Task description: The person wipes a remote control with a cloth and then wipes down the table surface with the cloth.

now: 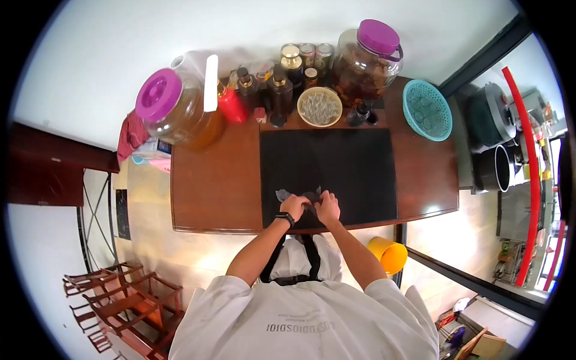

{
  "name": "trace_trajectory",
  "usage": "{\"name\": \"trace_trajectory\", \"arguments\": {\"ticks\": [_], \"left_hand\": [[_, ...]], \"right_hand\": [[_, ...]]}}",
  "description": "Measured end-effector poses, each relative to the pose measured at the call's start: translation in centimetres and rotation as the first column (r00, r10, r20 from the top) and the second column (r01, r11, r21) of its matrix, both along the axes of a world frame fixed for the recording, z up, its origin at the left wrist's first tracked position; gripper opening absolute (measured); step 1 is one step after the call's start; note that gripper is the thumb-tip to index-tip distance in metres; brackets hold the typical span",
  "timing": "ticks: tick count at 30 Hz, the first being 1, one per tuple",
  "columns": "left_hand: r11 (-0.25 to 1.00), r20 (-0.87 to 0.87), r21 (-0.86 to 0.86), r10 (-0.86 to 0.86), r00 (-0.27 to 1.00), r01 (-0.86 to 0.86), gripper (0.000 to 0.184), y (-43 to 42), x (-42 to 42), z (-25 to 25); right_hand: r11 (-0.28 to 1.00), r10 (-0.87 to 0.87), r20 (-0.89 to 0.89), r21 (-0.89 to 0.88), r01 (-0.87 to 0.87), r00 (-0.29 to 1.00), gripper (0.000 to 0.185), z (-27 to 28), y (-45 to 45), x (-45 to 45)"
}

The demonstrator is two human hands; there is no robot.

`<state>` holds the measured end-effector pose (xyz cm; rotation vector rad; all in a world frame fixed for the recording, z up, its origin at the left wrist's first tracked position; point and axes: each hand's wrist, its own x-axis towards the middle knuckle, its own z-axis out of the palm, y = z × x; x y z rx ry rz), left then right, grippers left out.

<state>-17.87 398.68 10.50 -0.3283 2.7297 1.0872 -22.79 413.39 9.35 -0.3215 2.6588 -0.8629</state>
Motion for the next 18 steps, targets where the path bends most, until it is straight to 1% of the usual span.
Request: {"name": "trace_trajectory", "arguments": {"ticks": [1, 4, 5, 7, 9, 11, 12, 13, 15, 18], "left_hand": [[1.000, -0.012, 0.015, -0.003, 1.000, 0.003, 0.023, 0.6, 1.2, -0.4], [0.998, -0.039, 0.055, -0.003, 0.999, 0.005, 0.024, 1.8, 4.2, -1.9], [0.998, -0.046, 0.069, -0.008, 0.999, 0.011, 0.024, 2.4, 5.3, -1.6], [0.995, -0.026, 0.094, 0.031, 0.999, -0.028, 0.024, 3.5, 7.3, -1.0], [0.998, -0.103, 0.050, -0.044, 0.994, 0.049, 0.027, 3.9, 8.3, -0.9], [0.998, -0.141, 0.064, -0.015, 0.990, 0.025, 0.027, 4.5, 9.5, -1.2], [0.998, -0.145, 0.062, -0.010, 0.989, 0.019, 0.027, 4.7, 9.8, -1.4], [0.998, -0.149, 0.054, -0.003, 0.989, 0.011, 0.027, 4.9, 10.0, -1.4], [0.998, -0.189, 0.059, 0.007, 0.982, 0.004, 0.027, 5.0, 10.5, -1.3], [1.000, -0.232, 0.000, -0.014, 0.973, 0.015, 0.032, 5.5, 11.2, -1.3]], "right_hand": [[1.000, 0.011, -0.010, 0.013, -0.011, 1.000, 0.028, -0.2, 0.6, 1.0], [0.999, -0.020, 0.038, 0.045, 0.019, 0.999, 0.029, 0.4, 1.8, 3.8], [0.998, -0.013, 0.039, 0.065, 0.011, 0.999, 0.029, 0.3, 2.4, 4.7], [0.999, 0.006, -0.008, 0.046, -0.006, 1.000, 0.029, -0.4, 3.4, 6.4], [0.998, 0.009, -0.042, 0.061, -0.006, 0.999, 0.028, -0.5, 3.7, 7.4], [0.995, -0.045, -0.030, 0.084, 0.047, 0.999, 0.026, -0.4, 3.9, 8.5], [0.999, -0.021, -0.070, 0.049, 0.024, 0.997, 0.026, -1.0, 4.2, 8.8], [0.998, -0.002, -0.078, 0.060, 0.006, 0.997, 0.026, -1.1, 4.5, 8.8], [0.997, 0.025, -0.082, 0.070, -0.020, 0.996, 0.027, -1.3, 4.4, 8.7], [0.997, 0.042, -0.080, 0.075, -0.036, 0.996, 0.028, -1.6, 4.5, 8.7]]}}
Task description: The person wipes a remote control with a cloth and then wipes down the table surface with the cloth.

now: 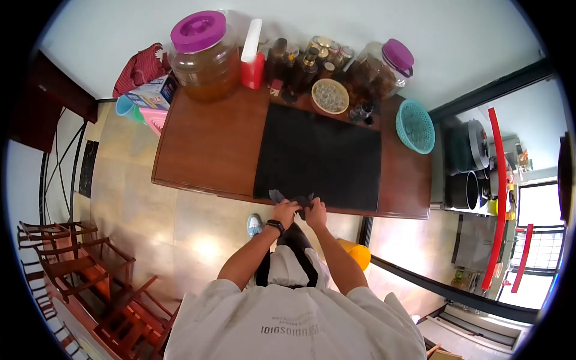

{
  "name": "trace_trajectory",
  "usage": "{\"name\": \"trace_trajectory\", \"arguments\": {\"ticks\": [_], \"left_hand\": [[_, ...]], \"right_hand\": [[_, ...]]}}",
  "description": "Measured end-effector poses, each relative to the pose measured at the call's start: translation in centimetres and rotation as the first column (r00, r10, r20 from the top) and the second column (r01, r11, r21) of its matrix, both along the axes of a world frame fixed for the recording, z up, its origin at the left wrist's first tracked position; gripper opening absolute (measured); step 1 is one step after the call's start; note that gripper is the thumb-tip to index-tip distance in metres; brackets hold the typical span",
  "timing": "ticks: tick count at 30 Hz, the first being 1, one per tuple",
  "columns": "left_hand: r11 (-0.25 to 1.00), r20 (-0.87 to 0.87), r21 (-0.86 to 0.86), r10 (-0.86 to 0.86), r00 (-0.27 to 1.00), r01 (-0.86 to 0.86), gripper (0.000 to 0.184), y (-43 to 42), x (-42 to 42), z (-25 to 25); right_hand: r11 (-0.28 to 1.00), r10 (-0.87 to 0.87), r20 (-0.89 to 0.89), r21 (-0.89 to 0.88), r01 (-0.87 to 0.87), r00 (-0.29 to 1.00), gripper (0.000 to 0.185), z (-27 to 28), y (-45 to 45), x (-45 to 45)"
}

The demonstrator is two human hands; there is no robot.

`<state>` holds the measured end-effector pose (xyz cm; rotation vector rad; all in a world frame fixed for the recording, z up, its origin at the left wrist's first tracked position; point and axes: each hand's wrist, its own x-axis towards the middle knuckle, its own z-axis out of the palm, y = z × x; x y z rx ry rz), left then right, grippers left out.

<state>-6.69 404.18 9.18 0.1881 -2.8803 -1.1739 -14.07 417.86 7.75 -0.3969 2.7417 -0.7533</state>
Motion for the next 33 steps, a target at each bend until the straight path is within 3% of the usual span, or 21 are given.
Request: {"name": "trace_trajectory", "arguments": {"ticks": [3, 5, 9, 15, 27, 30, 33], "left_hand": [[1.000, -0.040, -0.015, 0.026, 0.999, -0.027, 0.025, 0.3, -0.2, -0.2], [1.000, 0.009, -0.011, -0.007, 1.000, 0.007, 0.023, -0.2, -1.1, -0.2], [0.999, 0.025, -0.025, -0.028, 0.999, 0.028, 0.013, -0.4, -3.3, -0.6], [0.996, 0.057, -0.089, -0.028, 0.998, 0.033, 0.019, -0.2, -8.1, -0.4], [0.977, 0.017, -0.048, 0.209, 0.978, -0.208, 0.012, -3.7, -21.3, 0.3], [0.964, -0.099, -0.063, 0.252, 0.963, -0.259, 0.012, -5.6, -25.7, -0.1], [0.954, -0.013, -0.061, 0.293, 0.956, -0.294, 0.011, -7.7, -29.9, -0.1]], "right_hand": [[1.000, -0.004, 0.016, 0.009, 0.004, 1.000, 0.029, 0.2, 0.1, -0.2], [0.999, -0.026, 0.135, 0.028, 0.022, 0.991, 0.030, 0.6, 0.1, -0.3], [1.000, -0.024, 0.136, 0.014, 0.023, 0.990, 0.029, 1.3, 0.1, -1.0], [1.000, -0.027, 0.097, -0.006, 0.028, 0.995, 0.029, 1.6, -0.2, -5.7], [0.994, -0.035, 0.055, -0.105, 0.040, 0.998, 0.024, 1.3, -5.1, -19.5], [0.995, -0.042, 0.088, -0.088, 0.050, 0.995, 0.028, 0.9, -7.5, -23.8], [0.995, -0.054, 0.103, -0.077, 0.062, 0.993, 0.032, 0.4, -9.8, -27.9]]}}
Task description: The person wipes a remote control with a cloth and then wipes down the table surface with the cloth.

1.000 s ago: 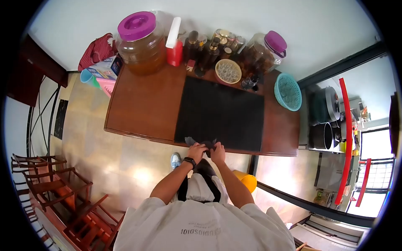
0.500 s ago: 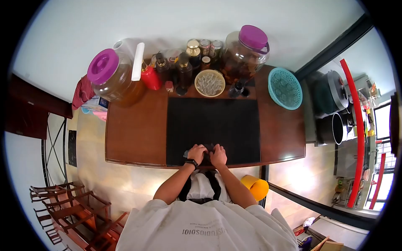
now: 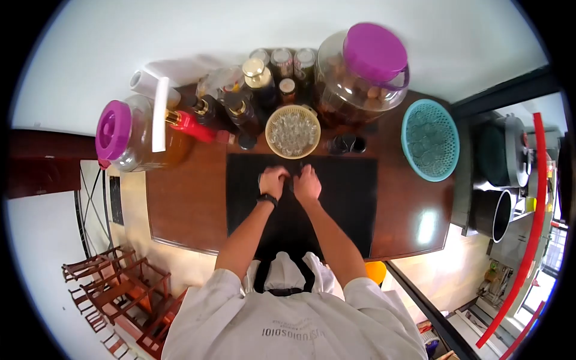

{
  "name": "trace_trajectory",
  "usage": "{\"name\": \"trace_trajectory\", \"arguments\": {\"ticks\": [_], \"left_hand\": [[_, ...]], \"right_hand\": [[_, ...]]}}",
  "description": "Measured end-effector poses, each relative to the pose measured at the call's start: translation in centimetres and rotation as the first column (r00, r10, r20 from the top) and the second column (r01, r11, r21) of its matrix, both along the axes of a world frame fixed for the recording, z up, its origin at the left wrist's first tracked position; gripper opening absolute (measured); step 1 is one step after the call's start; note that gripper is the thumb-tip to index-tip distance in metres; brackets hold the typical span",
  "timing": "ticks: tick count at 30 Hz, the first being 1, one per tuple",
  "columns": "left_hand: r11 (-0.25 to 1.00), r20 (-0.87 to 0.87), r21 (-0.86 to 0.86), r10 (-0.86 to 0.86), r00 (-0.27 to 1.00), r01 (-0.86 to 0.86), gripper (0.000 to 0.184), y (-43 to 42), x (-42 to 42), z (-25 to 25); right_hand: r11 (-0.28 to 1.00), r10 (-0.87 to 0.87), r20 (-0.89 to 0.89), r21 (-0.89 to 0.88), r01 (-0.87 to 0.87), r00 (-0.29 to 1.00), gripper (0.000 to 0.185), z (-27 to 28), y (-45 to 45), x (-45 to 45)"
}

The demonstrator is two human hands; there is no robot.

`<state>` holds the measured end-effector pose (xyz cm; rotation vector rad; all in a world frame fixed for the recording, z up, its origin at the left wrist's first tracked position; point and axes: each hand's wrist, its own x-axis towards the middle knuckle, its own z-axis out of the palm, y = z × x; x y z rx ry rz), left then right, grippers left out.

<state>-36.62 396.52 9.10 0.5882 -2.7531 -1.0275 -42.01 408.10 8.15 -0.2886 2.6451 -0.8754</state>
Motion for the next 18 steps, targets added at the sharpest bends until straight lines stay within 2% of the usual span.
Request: {"name": "trace_trajectory", "arguments": {"ticks": [4, 6, 9, 12, 14, 16, 18], "left_hand": [[0.987, 0.016, 0.050, 0.152, 0.988, -0.153, 0.010, -1.6, -3.1, -1.1], [0.986, -0.012, 0.087, 0.145, 0.989, -0.143, 0.010, -1.8, -3.1, -0.9], [0.980, 0.074, 0.050, 0.189, 0.979, -0.193, 0.010, -1.7, -3.3, -0.7], [0.990, 0.073, 0.060, 0.123, 0.990, -0.128, 0.010, -1.9, -3.2, -0.5], [0.998, 0.112, -0.052, 0.025, 0.993, -0.020, 0.007, -1.8, -2.1, -1.8], [0.998, 0.178, 0.050, 0.023, 0.984, -0.032, 0.007, -0.1, -0.3, -1.3], [0.998, 0.166, 0.062, -0.026, 0.986, 0.016, 0.008, 2.0, 1.9, -1.2]], "right_hand": [[0.998, 0.057, -0.031, 0.003, -0.057, 0.998, 0.034, 0.6, -1.7, -3.5], [0.998, 0.065, -0.072, 0.009, -0.065, 0.995, 0.035, 0.3, -1.9, -3.7], [0.999, 0.050, -0.061, 0.002, -0.050, 0.997, 0.034, 0.4, -1.6, -3.3], [0.998, 0.025, -0.048, -0.060, -0.028, 0.999, 0.032, 0.3, -1.3, -3.4], [0.998, 0.054, -0.078, -0.019, -0.056, 0.996, 0.032, -0.2, -0.1, -2.4], [0.999, 0.052, -0.083, -0.007, -0.053, 0.995, 0.031, 0.2, 1.9, -0.5], [0.999, 0.034, -0.035, -0.005, -0.034, 0.999, 0.030, 0.7, 4.5, 2.0]]}}
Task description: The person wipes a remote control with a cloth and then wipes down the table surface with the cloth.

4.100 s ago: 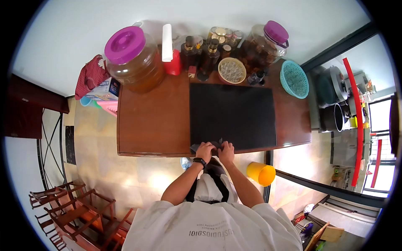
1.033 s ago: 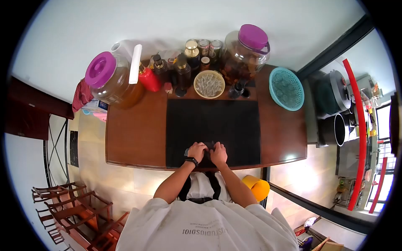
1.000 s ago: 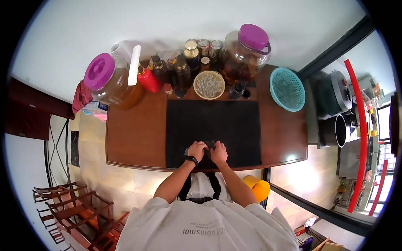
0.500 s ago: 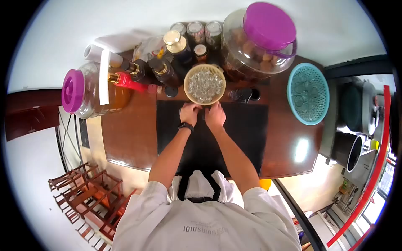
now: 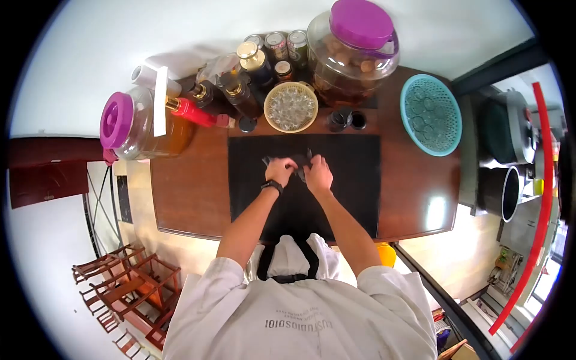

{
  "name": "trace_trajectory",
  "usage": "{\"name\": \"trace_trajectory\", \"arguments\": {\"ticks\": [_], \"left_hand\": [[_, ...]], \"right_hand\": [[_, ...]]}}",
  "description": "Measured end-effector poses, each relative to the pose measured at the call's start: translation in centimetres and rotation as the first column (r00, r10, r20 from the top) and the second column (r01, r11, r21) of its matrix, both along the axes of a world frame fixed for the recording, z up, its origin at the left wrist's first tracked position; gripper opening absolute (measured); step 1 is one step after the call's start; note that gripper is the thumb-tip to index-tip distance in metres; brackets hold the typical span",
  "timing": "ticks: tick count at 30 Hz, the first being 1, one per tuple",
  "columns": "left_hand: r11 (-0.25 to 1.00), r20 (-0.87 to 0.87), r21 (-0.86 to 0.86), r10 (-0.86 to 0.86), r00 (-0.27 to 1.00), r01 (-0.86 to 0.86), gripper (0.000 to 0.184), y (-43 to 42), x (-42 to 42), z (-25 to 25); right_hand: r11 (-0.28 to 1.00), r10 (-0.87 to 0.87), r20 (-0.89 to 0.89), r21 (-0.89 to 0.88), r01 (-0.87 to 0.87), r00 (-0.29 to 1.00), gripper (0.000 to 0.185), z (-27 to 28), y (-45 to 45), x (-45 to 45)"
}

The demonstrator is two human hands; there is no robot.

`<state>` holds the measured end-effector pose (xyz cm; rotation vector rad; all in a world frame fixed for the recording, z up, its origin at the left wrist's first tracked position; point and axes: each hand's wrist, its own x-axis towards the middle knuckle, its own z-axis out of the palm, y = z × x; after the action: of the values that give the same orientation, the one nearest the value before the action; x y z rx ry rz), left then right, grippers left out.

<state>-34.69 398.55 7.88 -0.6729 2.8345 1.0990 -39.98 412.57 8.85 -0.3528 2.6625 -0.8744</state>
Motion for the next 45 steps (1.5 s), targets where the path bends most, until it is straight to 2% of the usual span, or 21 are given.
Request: {"name": "trace_trajectory", "arguments": {"ticks": [2, 4, 12, 13, 25, 32, 33, 40, 43, 45], "left_hand": [[0.998, 0.071, 0.059, -0.031, 0.997, 0.027, 0.008, 2.3, 2.5, 0.5], [0.994, 0.056, 0.096, -0.059, 0.997, 0.054, 0.008, 4.6, 5.2, 1.8], [0.979, 0.045, 0.141, -0.154, 0.987, 0.146, 0.004, 9.7, 14.8, 1.8], [0.978, 0.024, 0.134, -0.163, 0.986, 0.159, 0.003, 10.1, 15.5, 1.6], [0.980, -0.097, 0.104, -0.162, 0.982, 0.172, 0.005, 13.2, 20.7, 0.1], [0.978, -0.028, 0.074, -0.191, 0.981, 0.193, 0.005, 13.1, 18.9, 0.5], [0.981, -0.058, 0.063, -0.180, 0.982, 0.183, 0.005, 13.1, 18.1, 0.5], [0.990, -0.112, 0.033, -0.131, 0.985, 0.135, 0.008, 11.7, 9.1, 0.4], [0.997, -0.177, -0.030, -0.069, 0.982, 0.065, 0.008, 10.3, 4.8, 0.5], [1.000, -0.161, -0.018, -0.023, 0.987, 0.021, 0.010, 9.3, 2.1, 0.3]], "right_hand": [[1.000, -0.024, -0.005, 0.005, 0.024, 1.000, 0.030, 0.4, 2.5, 3.0], [0.997, -0.071, -0.009, -0.032, 0.071, 0.997, 0.029, 0.1, 4.9, 6.0], [0.993, -0.113, 0.025, 0.041, 0.112, 0.993, 0.030, 0.6, 10.7, 15.9], [0.988, -0.143, 0.079, 0.063, 0.138, 0.987, 0.031, 0.6, 11.1, 16.7], [0.978, -0.171, 0.074, 0.134, 0.160, 0.982, 0.031, -0.4, 13.7, 22.5], [0.986, -0.105, 0.032, 0.133, 0.100, 0.994, 0.029, 0.3, 13.2, 20.4], [0.986, -0.114, 0.031, 0.130, 0.109, 0.993, 0.028, 0.4, 13.0, 19.6], [0.993, -0.077, 0.021, 0.090, 0.074, 0.997, 0.027, 0.9, 11.2, 10.1], [0.996, -0.092, -0.017, 0.017, 0.092, 0.996, 0.024, 0.6, 9.5, 5.7], [0.996, -0.091, -0.016, 0.004, 0.091, 0.996, 0.025, 0.3, 8.2, 3.0]]}}
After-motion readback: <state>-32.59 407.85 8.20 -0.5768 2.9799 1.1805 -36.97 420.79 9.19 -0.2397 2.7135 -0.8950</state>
